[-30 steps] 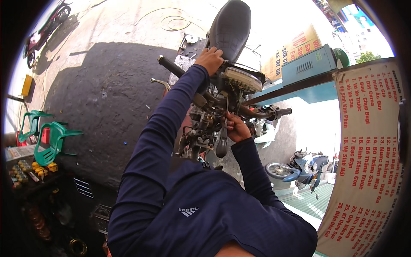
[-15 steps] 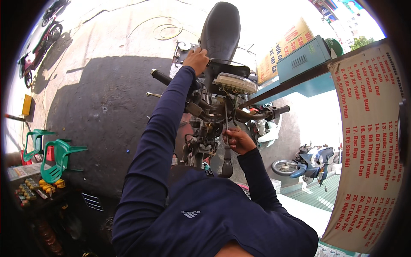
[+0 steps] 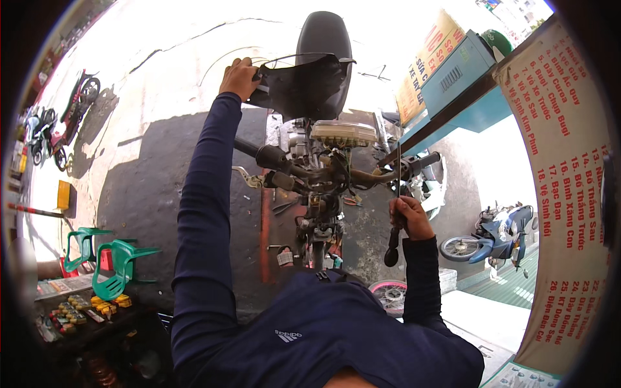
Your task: The recorder is repairing a motorcycle, including dismantling components and working on the dashboard area.
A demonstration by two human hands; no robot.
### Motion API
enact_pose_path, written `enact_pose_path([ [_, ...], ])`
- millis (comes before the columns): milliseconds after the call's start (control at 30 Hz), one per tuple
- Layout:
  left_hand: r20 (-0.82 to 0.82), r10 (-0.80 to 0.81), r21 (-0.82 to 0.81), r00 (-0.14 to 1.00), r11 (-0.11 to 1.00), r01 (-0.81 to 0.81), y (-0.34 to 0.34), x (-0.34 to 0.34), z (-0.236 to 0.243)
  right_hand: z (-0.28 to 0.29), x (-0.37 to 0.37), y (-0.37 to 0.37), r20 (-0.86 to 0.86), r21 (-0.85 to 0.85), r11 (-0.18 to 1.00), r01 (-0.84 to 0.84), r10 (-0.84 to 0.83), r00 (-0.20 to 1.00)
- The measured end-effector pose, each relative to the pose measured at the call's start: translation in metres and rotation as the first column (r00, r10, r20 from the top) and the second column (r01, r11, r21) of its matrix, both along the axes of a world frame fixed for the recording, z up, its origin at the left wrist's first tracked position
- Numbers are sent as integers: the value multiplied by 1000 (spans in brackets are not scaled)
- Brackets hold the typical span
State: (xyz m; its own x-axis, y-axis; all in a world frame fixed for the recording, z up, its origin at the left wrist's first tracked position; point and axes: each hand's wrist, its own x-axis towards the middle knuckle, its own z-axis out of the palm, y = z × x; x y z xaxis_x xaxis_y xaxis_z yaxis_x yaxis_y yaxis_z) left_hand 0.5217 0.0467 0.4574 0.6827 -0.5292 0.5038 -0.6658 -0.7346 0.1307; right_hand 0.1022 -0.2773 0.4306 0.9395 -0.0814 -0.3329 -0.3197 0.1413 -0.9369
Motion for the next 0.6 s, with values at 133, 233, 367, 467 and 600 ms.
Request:
enact_pose_path([
  [133, 95, 190, -7, 977, 982, -190, 24, -13, 28, -17, 35, -72, 221, -232, 928, 293, -243, 945],
  [233, 135, 290, -71, 947, 956, -283, 53, -31, 41, -28, 61, -124, 315, -767, 457, 450, -342, 885],
  [367, 153, 342, -199, 927, 930, -310, 98, -75, 56, -41, 80, -156, 557, -801, 202, 564, -96, 825],
  [467, 158, 376, -243, 913, 911, -333, 135, -133, 70, -46, 82, -162, 468, -803, 372, 466, -91, 879],
  [600, 54, 492, -314, 869, 834, -453, 173, -241, 69, -59, 86, -165, 447, -814, 415, 406, 2, 895],
])
